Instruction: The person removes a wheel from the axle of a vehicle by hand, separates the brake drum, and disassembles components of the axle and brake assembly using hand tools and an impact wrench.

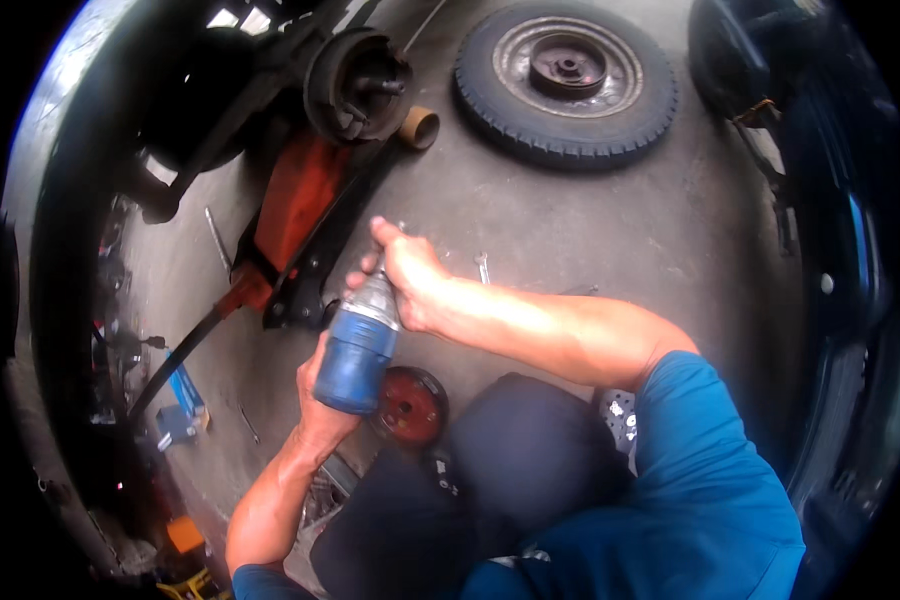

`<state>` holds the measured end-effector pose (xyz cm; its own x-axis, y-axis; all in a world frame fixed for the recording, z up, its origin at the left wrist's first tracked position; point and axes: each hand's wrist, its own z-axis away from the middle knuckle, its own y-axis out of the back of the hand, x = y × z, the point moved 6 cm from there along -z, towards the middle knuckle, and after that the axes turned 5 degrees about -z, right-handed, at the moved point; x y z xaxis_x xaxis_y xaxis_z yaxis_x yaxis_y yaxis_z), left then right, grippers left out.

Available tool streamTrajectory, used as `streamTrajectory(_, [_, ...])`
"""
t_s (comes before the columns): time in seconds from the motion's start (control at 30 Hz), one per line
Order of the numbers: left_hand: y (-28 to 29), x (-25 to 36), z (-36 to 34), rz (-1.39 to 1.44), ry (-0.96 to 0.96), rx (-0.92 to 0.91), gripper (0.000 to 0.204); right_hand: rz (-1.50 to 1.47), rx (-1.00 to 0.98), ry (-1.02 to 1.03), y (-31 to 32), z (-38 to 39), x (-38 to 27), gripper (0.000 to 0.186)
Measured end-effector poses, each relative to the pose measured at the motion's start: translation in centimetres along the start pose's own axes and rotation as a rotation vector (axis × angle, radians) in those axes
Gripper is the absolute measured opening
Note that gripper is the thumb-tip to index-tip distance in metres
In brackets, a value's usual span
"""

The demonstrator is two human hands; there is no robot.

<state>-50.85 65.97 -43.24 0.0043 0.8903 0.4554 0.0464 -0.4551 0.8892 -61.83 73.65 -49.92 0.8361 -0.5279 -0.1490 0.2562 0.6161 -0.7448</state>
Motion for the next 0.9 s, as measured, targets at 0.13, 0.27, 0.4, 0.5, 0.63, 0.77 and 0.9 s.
streamTrajectory(0.13, [0.6, -0.8, -0.5, -0.102, -0.051, -0.006, 0.059, 0.212, 0.103, 0.035, 0.4, 0.0, -0.2, 0.027])
streamTrajectory(0.27, [1.7, -0.9, -1.8, 0.143, -0.131, 0.045, 0.041, 0.371, 0.072, 0.151, -3.6, 1.6, -2.2, 0.029])
streamTrajectory(0.4, [0.4, -3.6, -1.3, 0.515, -0.033, -0.01, 0.035, 0.351, 0.054, 0.222, -7.7, 2.4, -2.2, 0.027])
streamTrajectory(0.5, [-0.3, -3.4, -1.2, 0.554, 0.027, 0.076, 0.017, 0.367, -0.025, 0.167, -7.9, 0.2, -1.4, 0.027])
streamTrajectory(0.63, [-2.2, -4.4, -1.2, 0.573, 0.137, 0.114, 0.013, 0.334, 0.016, 0.143, -6.9, -1.7, -0.6, 0.029])
streamTrajectory(0.77, [-4.6, -4.7, -1.8, 0.385, 0.241, -0.019, 0.022, 0.332, -0.038, 0.011, -5.2, -3.7, -1.1, 0.033])
streamTrajectory(0.9, [-6.6, -4.3, -3.9, 0.156, 0.012, -0.049, 0.041, 0.349, -0.023, -0.016, -3.8, -2.8, -4.2, 0.032])
